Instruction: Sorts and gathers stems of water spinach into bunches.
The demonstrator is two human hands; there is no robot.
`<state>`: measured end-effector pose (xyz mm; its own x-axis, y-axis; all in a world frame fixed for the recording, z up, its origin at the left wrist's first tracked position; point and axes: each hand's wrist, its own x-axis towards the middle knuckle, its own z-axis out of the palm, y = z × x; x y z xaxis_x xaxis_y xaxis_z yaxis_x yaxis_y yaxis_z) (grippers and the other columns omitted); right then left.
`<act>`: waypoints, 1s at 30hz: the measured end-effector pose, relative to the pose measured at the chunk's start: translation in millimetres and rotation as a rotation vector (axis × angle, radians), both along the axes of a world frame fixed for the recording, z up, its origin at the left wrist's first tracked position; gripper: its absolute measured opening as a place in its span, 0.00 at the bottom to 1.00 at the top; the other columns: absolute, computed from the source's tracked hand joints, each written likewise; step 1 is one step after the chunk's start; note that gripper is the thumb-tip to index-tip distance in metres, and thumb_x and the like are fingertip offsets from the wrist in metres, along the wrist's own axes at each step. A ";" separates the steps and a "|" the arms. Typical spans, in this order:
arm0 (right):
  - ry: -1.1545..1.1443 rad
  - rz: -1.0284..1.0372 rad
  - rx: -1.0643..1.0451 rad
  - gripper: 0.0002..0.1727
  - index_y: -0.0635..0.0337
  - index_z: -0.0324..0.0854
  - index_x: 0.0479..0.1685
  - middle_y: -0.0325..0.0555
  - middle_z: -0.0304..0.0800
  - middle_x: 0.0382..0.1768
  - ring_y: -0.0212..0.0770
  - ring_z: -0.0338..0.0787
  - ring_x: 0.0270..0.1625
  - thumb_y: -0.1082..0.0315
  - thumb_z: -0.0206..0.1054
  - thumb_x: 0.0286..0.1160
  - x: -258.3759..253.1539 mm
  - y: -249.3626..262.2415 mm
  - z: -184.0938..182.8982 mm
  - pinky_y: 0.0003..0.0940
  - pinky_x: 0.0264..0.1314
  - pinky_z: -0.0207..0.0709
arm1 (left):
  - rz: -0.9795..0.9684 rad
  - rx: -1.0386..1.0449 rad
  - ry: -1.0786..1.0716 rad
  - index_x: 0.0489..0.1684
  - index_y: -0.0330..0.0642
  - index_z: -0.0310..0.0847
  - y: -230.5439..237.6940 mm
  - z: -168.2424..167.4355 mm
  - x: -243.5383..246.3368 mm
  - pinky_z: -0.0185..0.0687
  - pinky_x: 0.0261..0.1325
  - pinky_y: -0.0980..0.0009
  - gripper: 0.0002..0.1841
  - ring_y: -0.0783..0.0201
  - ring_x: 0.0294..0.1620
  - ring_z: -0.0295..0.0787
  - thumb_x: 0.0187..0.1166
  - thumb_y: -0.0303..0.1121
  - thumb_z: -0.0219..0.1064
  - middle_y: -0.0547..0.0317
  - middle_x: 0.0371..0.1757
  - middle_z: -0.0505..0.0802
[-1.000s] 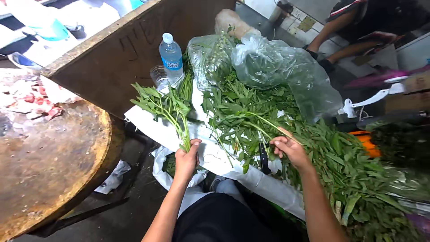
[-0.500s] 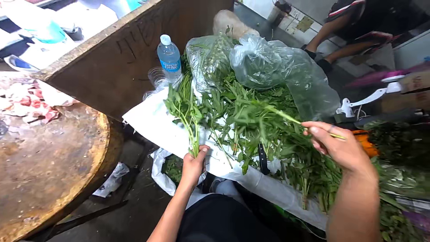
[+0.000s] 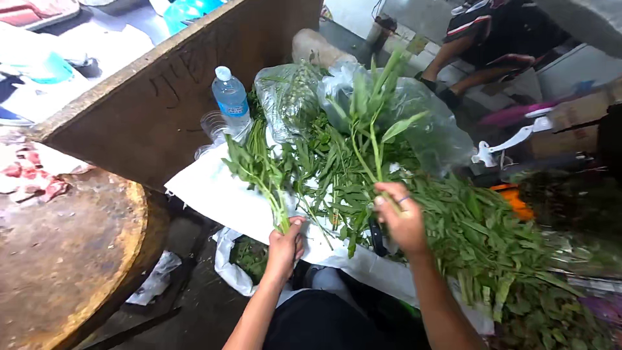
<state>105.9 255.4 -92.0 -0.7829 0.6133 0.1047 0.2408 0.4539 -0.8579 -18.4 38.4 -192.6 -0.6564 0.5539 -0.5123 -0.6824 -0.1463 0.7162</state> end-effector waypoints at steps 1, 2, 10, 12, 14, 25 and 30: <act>-0.056 0.007 -0.123 0.24 0.66 0.80 0.72 0.53 0.85 0.64 0.35 0.89 0.42 0.67 0.66 0.78 -1.8 -13.9 -33.2 0.31 0.40 0.87 | 0.021 -0.006 -0.025 0.54 0.34 0.84 2.4 -4.3 2.8 0.58 0.09 0.78 0.12 0.75 0.06 0.59 0.91 0.30 0.54 0.68 0.10 0.68; -0.109 0.018 -0.279 0.30 0.67 0.75 0.78 0.54 0.83 0.68 0.37 0.91 0.44 0.68 0.69 0.74 -0.1 -26.5 -62.7 0.32 0.43 0.88 | 0.048 -0.018 -0.047 0.53 0.34 0.84 2.9 -8.0 5.2 0.59 0.09 0.78 0.12 0.75 0.06 0.59 0.91 0.30 0.54 0.68 0.10 0.68; 0.017 -0.160 -1.059 0.27 0.67 0.60 0.84 0.58 0.87 0.60 0.49 0.94 0.46 0.76 0.52 0.86 20.2 -66.4 -134.5 0.43 0.44 0.90 | 0.093 -0.188 -0.029 0.54 0.32 0.83 -14.2 -23.9 1.3 0.63 0.08 0.77 0.12 0.73 0.07 0.62 0.92 0.30 0.54 0.63 0.15 0.75; -0.030 -0.201 -1.190 0.27 0.65 0.57 0.86 0.59 0.89 0.56 0.50 0.94 0.45 0.76 0.51 0.88 16.0 -61.0 -134.4 0.44 0.45 0.90 | 0.064 -0.190 -0.019 0.54 0.32 0.83 -9.9 -25.1 0.4 0.63 0.08 0.78 0.12 0.73 0.07 0.63 0.91 0.30 0.55 0.63 0.16 0.76; -0.122 -0.188 -1.259 0.23 0.66 0.63 0.82 0.55 0.91 0.51 0.45 0.94 0.40 0.73 0.52 0.90 13.7 -58.8 -130.0 0.39 0.40 0.89 | 0.034 -0.202 -0.010 0.55 0.31 0.83 -1.3 -23.8 1.9 0.64 0.09 0.78 0.11 0.74 0.07 0.64 0.91 0.29 0.56 0.60 0.20 0.81; -0.124 0.122 -1.225 0.20 0.69 0.72 0.74 0.56 0.95 0.50 0.47 0.97 0.41 0.70 0.52 0.89 10.6 -74.0 -90.2 0.38 0.37 0.92 | -0.221 -0.075 -0.086 0.45 0.30 0.86 32.7 -15.5 3.8 0.66 0.14 0.80 0.07 0.75 0.10 0.67 0.84 0.26 0.65 0.60 0.17 0.82; -0.157 -0.127 -0.989 0.18 0.71 0.79 0.66 0.54 0.93 0.51 0.44 0.95 0.46 0.66 0.52 0.93 -7.2 -74.8 -97.6 0.40 0.46 0.91 | -0.230 -0.090 -0.047 0.43 0.31 0.87 23.7 -21.4 8.4 0.70 0.14 0.78 0.04 0.73 0.10 0.69 0.79 0.23 0.70 0.57 0.20 0.86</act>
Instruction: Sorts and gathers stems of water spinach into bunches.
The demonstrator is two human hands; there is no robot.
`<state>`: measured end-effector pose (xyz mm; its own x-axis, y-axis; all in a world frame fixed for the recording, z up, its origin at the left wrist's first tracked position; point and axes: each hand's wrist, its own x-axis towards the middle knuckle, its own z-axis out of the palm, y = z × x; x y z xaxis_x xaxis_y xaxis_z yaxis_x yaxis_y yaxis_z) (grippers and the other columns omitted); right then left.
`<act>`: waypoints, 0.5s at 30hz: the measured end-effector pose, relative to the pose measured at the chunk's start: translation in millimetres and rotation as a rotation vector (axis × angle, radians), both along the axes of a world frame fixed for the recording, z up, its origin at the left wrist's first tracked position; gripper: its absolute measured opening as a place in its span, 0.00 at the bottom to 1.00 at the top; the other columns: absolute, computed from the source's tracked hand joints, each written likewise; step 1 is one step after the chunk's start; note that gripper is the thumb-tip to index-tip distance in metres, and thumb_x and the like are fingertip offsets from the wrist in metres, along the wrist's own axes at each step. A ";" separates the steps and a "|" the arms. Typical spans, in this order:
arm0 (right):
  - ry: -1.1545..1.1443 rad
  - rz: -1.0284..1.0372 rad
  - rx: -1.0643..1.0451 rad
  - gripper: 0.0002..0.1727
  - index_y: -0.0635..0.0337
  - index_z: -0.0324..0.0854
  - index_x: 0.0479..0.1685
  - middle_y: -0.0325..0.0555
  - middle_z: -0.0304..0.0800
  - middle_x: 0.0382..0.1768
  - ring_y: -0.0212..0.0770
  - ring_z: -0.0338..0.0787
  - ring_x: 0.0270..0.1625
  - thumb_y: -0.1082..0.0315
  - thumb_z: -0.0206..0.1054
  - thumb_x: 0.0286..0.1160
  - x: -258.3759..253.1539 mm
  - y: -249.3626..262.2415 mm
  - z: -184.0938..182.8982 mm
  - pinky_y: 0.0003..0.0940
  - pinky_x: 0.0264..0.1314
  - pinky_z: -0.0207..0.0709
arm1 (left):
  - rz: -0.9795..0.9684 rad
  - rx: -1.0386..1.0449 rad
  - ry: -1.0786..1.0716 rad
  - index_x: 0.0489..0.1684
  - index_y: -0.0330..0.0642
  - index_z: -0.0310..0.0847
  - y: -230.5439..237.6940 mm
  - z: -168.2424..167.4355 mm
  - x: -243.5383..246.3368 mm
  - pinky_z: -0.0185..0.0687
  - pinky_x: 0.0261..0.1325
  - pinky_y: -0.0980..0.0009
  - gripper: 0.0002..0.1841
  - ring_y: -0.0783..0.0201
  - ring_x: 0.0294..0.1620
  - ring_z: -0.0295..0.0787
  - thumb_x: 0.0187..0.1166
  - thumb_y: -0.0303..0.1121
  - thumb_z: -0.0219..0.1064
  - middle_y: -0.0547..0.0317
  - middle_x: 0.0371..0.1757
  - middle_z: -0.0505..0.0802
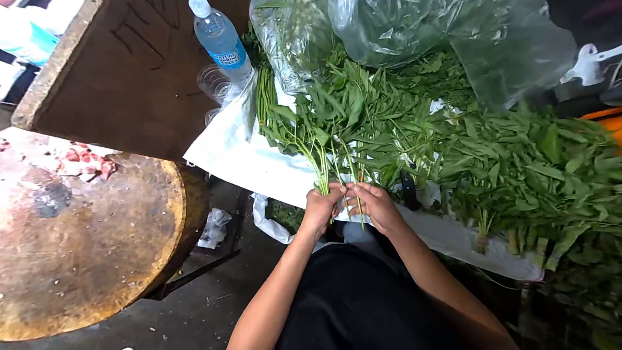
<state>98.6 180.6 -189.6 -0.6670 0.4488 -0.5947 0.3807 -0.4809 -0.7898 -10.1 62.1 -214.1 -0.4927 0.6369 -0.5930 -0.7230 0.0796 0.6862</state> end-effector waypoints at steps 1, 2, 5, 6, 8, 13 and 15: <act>0.014 -0.034 0.047 0.18 0.70 0.81 0.64 0.53 0.92 0.52 0.43 0.93 0.49 0.66 0.54 0.92 -3.9 -0.4 -4.4 0.39 0.50 0.89 | 0.002 -0.003 0.021 0.43 0.31 0.87 -1.4 -0.6 4.3 0.70 0.14 0.78 0.04 0.73 0.10 0.69 0.78 0.23 0.71 0.57 0.21 0.87; 0.043 -0.057 0.074 0.17 0.70 0.83 0.62 0.53 0.92 0.52 0.41 0.92 0.51 0.67 0.57 0.90 -7.4 -1.0 -9.0 0.38 0.55 0.87 | 0.007 -0.012 0.039 0.43 0.32 0.87 -2.3 0.0 8.8 0.70 0.14 0.78 0.04 0.74 0.10 0.69 0.78 0.24 0.71 0.58 0.22 0.87; 0.105 -0.044 0.043 0.16 0.72 0.84 0.61 0.53 0.92 0.50 0.40 0.91 0.51 0.68 0.60 0.88 -14.9 -3.6 -15.0 0.36 0.57 0.85 | 0.025 -0.026 0.051 0.45 0.31 0.87 -3.6 4.5 16.7 0.73 0.15 0.77 0.05 0.72 0.10 0.71 0.80 0.25 0.70 0.57 0.25 0.88; 0.116 -0.025 0.009 0.16 0.73 0.84 0.60 0.54 0.94 0.50 0.41 0.92 0.51 0.69 0.60 0.88 -15.8 -3.8 -15.2 0.37 0.57 0.86 | 0.025 -0.026 0.050 0.46 0.31 0.87 -3.9 5.9 16.8 0.75 0.15 0.76 0.05 0.72 0.11 0.72 0.81 0.25 0.69 0.56 0.26 0.89; 0.124 -0.002 -0.035 0.14 0.74 0.83 0.58 0.56 0.94 0.50 0.42 0.93 0.52 0.71 0.59 0.88 -16.2 -2.7 -14.3 0.37 0.57 0.86 | 0.015 -0.017 0.052 0.46 0.30 0.87 -6.5 6.1 16.1 0.78 0.16 0.75 0.06 0.71 0.12 0.75 0.82 0.25 0.68 0.55 0.28 0.91; 0.203 -0.009 0.046 0.16 0.74 0.82 0.62 0.57 0.90 0.60 0.44 0.91 0.59 0.71 0.57 0.87 -14.5 -4.9 3.4 0.39 0.66 0.85 | 0.139 0.024 0.017 0.50 0.26 0.84 -13.7 6.2 11.8 0.92 0.42 0.65 0.14 0.60 0.32 0.92 0.92 0.29 0.55 0.49 0.36 0.93; 0.271 0.027 0.135 0.16 0.73 0.84 0.59 0.56 0.88 0.66 0.46 0.88 0.66 0.70 0.56 0.86 -13.2 -6.8 14.8 0.40 0.71 0.82 | 0.200 0.059 -0.015 0.53 0.25 0.82 -18.9 10.7 5.6 0.95 0.45 0.59 0.15 0.55 0.38 0.95 0.93 0.30 0.52 0.45 0.39 0.94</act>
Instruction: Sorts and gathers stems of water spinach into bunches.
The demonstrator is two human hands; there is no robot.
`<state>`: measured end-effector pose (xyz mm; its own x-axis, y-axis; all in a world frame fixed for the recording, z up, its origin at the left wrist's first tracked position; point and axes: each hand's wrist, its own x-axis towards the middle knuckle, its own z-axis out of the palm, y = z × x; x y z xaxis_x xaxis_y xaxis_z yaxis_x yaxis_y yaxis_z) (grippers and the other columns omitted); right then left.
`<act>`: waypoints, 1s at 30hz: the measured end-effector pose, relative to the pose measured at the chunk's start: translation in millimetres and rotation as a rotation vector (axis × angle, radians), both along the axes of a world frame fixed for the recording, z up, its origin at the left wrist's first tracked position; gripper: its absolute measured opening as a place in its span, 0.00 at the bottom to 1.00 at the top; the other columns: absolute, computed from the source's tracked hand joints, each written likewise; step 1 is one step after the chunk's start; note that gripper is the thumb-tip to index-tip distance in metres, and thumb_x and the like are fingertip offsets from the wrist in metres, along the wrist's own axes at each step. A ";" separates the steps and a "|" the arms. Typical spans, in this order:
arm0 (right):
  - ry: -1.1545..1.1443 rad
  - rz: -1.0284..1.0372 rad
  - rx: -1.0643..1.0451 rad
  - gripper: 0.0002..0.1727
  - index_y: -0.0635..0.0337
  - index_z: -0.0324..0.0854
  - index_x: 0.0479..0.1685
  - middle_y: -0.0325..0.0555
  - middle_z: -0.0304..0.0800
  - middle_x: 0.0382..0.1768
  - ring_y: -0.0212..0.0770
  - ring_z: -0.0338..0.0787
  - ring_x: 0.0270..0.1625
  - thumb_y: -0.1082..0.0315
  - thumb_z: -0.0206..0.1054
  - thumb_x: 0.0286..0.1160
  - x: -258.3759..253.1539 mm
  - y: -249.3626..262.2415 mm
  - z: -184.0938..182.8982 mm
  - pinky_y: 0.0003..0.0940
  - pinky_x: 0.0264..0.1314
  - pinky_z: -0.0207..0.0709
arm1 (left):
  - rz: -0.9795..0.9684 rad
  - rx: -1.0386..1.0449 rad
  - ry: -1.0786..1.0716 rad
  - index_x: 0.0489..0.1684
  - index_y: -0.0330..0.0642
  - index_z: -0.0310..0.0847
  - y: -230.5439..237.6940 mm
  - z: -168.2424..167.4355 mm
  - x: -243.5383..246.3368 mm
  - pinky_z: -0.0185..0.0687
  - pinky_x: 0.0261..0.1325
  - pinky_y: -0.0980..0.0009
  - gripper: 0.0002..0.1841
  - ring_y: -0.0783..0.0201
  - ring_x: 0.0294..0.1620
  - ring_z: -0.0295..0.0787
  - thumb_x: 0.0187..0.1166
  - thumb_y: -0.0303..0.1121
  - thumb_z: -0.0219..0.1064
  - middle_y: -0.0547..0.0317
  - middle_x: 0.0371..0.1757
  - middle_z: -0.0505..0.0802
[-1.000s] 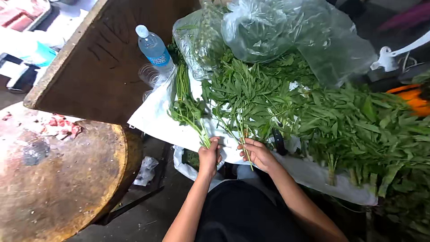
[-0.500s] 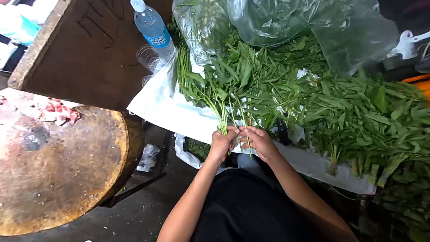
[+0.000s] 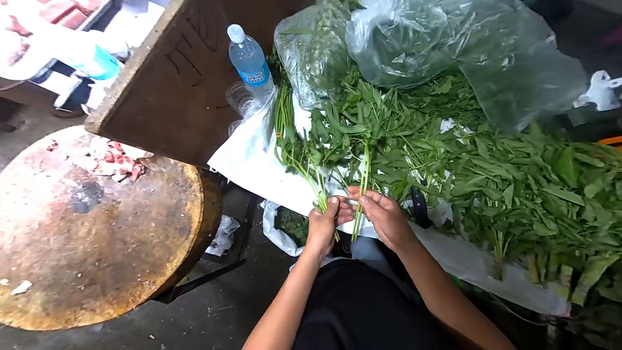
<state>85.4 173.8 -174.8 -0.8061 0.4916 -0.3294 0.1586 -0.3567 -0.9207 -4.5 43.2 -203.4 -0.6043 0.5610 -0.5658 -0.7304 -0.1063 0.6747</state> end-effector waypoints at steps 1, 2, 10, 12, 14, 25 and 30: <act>0.030 0.024 0.042 0.16 0.73 0.85 0.57 0.56 0.87 0.67 0.46 0.87 0.68 0.70 0.57 0.86 -1.3 -1.2 4.2 0.41 0.73 0.81 | 0.008 0.017 -0.005 0.55 0.26 0.81 -3.6 3.1 -2.4 0.96 0.45 0.57 0.16 0.53 0.38 0.96 0.94 0.31 0.51 0.44 0.40 0.94; 0.043 0.054 0.079 0.16 0.72 0.86 0.56 0.55 0.87 0.67 0.45 0.87 0.68 0.69 0.57 0.86 -4.1 -3.2 7.3 0.40 0.73 0.81 | 0.004 0.026 -0.006 0.56 0.26 0.80 -7.3 6.7 -3.6 0.96 0.43 0.56 0.16 0.52 0.37 0.96 0.94 0.32 0.50 0.44 0.41 0.94; -0.171 0.334 0.142 0.19 0.65 0.85 0.64 0.47 0.92 0.54 0.32 0.90 0.52 0.61 0.58 0.90 -41.7 -17.7 4.5 0.30 0.61 0.83 | 0.037 0.004 -0.062 0.39 0.37 0.76 -25.0 11.6 -0.6 0.66 0.09 0.80 0.21 0.74 0.06 0.67 0.97 0.40 0.42 0.60 0.16 0.80; -0.290 0.324 0.196 0.21 0.64 0.82 0.69 0.51 0.92 0.58 0.37 0.92 0.54 0.61 0.55 0.91 -41.3 -5.3 -3.5 0.36 0.61 0.85 | 0.057 0.029 -0.062 0.52 0.33 0.78 -30.3 8.9 -3.8 0.67 0.09 0.80 0.21 0.75 0.07 0.68 0.97 0.39 0.42 0.61 0.17 0.80; -0.410 0.261 0.269 0.20 0.64 0.81 0.71 0.54 0.91 0.59 0.42 0.93 0.53 0.63 0.54 0.91 -36.2 14.7 -20.8 0.40 0.59 0.87 | 0.083 0.046 -0.046 0.57 0.33 0.78 -35.9 12.0 -7.4 0.68 0.08 0.81 0.21 0.75 0.06 0.68 0.97 0.39 0.41 0.62 0.16 0.79; -0.805 0.571 0.727 0.21 0.64 0.86 0.56 0.62 0.90 0.56 0.62 0.88 0.63 0.55 0.59 0.86 -59.7 40.1 -66.0 0.66 0.67 0.76 | 0.151 0.329 0.060 0.57 0.38 0.83 -71.6 23.9 -45.4 0.71 0.12 0.79 0.17 0.74 0.08 0.71 0.90 0.43 0.58 0.67 0.14 0.77; -0.417 0.379 0.324 0.19 0.64 0.84 0.66 0.45 0.91 0.46 0.29 0.82 0.31 0.61 0.61 0.88 -42.2 59.8 -19.7 0.28 0.37 0.78 | 0.181 0.343 0.031 0.51 0.42 0.85 -73.4 17.7 -35.9 0.69 0.11 0.80 0.12 0.76 0.07 0.69 0.84 0.40 0.68 0.70 0.11 0.74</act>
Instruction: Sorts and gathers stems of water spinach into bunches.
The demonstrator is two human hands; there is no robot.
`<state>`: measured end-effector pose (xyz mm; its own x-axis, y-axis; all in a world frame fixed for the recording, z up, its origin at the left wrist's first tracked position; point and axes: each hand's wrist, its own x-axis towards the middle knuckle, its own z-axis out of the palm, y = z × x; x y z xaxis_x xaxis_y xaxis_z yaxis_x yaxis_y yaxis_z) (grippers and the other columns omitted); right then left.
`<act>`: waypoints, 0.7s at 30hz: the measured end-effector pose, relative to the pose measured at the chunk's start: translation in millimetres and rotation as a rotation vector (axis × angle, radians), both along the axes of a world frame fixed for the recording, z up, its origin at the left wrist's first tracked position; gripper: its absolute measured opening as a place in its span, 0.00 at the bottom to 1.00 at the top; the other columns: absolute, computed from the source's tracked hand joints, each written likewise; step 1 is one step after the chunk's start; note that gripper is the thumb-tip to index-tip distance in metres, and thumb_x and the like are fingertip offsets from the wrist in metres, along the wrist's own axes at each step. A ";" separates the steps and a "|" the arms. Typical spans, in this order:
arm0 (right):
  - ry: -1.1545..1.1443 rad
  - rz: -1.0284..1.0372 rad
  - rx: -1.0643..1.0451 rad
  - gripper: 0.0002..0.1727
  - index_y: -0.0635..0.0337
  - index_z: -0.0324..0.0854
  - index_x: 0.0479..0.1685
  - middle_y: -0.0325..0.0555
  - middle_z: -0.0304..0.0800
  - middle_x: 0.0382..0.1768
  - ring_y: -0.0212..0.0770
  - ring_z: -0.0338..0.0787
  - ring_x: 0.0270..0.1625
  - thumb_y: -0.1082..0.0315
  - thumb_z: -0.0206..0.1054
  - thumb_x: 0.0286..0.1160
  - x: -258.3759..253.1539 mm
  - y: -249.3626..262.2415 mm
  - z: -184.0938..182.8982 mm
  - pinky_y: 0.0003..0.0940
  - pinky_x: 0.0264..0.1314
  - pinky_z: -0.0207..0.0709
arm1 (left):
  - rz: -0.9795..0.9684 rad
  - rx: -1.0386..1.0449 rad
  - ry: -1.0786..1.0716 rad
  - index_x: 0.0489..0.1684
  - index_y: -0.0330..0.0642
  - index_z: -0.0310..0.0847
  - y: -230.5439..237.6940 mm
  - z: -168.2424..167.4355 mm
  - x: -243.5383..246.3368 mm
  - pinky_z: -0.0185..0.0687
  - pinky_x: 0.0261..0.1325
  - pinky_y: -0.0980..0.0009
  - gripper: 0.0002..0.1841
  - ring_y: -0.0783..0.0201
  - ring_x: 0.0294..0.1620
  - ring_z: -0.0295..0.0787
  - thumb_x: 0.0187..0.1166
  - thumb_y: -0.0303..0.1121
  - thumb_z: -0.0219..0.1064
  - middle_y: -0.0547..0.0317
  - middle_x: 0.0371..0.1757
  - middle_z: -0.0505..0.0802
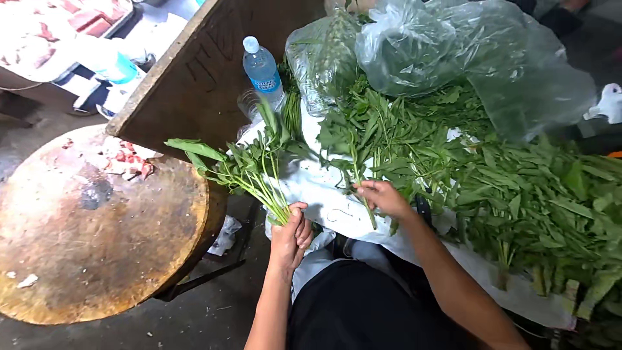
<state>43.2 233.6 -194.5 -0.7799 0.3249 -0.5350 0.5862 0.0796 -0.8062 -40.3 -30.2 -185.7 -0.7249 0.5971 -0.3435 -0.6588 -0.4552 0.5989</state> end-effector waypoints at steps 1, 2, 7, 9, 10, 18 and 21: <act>0.041 -0.034 -0.049 0.19 0.64 0.83 0.68 0.44 0.92 0.46 0.28 0.81 0.30 0.63 0.61 0.88 3.2 3.8 8.2 0.26 0.36 0.78 | 0.002 -0.005 -0.009 0.51 0.41 0.85 1.4 -1.3 2.7 0.70 0.11 0.80 0.11 0.75 0.07 0.69 0.83 0.40 0.68 0.70 0.10 0.74; 0.061 -0.054 -0.066 0.19 0.64 0.83 0.69 0.45 0.91 0.45 0.28 0.81 0.30 0.64 0.61 0.88 7.2 7.3 13.0 0.26 0.36 0.78 | -0.003 -0.016 -0.019 0.50 0.41 0.84 2.9 -2.4 6.3 0.70 0.11 0.79 0.11 0.75 0.07 0.69 0.84 0.39 0.67 0.69 0.11 0.74; 0.273 -0.084 -0.154 0.16 0.65 0.85 0.65 0.44 0.94 0.37 0.32 0.87 0.31 0.71 0.64 0.83 9.0 20.2 35.7 0.26 0.38 0.84 | -0.025 -0.081 -0.014 0.50 0.37 0.82 21.5 3.5 9.1 0.77 0.14 0.76 0.08 0.72 0.09 0.75 0.86 0.32 0.61 0.65 0.13 0.77; 0.287 -0.125 -0.156 0.17 0.66 0.84 0.66 0.46 0.95 0.39 0.34 0.89 0.33 0.72 0.65 0.83 8.3 21.3 32.1 0.29 0.40 0.85 | -0.034 -0.112 0.012 0.50 0.35 0.82 30.1 6.5 8.9 0.79 0.16 0.74 0.09 0.70 0.11 0.77 0.86 0.31 0.61 0.63 0.15 0.80; 0.313 -0.134 -0.167 0.17 0.67 0.84 0.67 0.47 0.95 0.39 0.35 0.91 0.35 0.72 0.64 0.83 8.5 21.8 31.6 0.30 0.42 0.87 | -0.034 -0.123 0.033 0.50 0.34 0.82 35.2 8.1 7.7 0.81 0.18 0.73 0.09 0.69 0.12 0.78 0.86 0.31 0.61 0.61 0.17 0.80; 0.450 -0.206 -0.171 0.16 0.70 0.86 0.60 0.47 0.95 0.44 0.34 0.92 0.38 0.73 0.71 0.77 13.1 -4.2 30.6 0.28 0.43 0.87 | 0.023 -0.256 0.134 0.48 0.28 0.82 69.7 13.6 22.7 0.94 0.43 0.61 0.09 0.58 0.31 0.93 0.86 0.24 0.58 0.50 0.31 0.92; 0.513 -0.262 -0.114 0.15 0.70 0.88 0.57 0.46 0.95 0.44 0.33 0.93 0.43 0.74 0.74 0.73 11.2 -19.8 24.9 0.28 0.50 0.89 | 0.005 -0.316 0.179 0.50 0.25 0.84 79.8 6.3 35.7 0.93 0.54 0.60 0.09 0.56 0.42 0.94 0.85 0.23 0.60 0.45 0.41 0.94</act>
<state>54.5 213.8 -169.6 -0.8497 0.5046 -0.1530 0.1067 -0.1197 -0.9871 -4.6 49.6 -179.4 -0.7926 0.4782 -0.3783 -0.5294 -0.2319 0.8161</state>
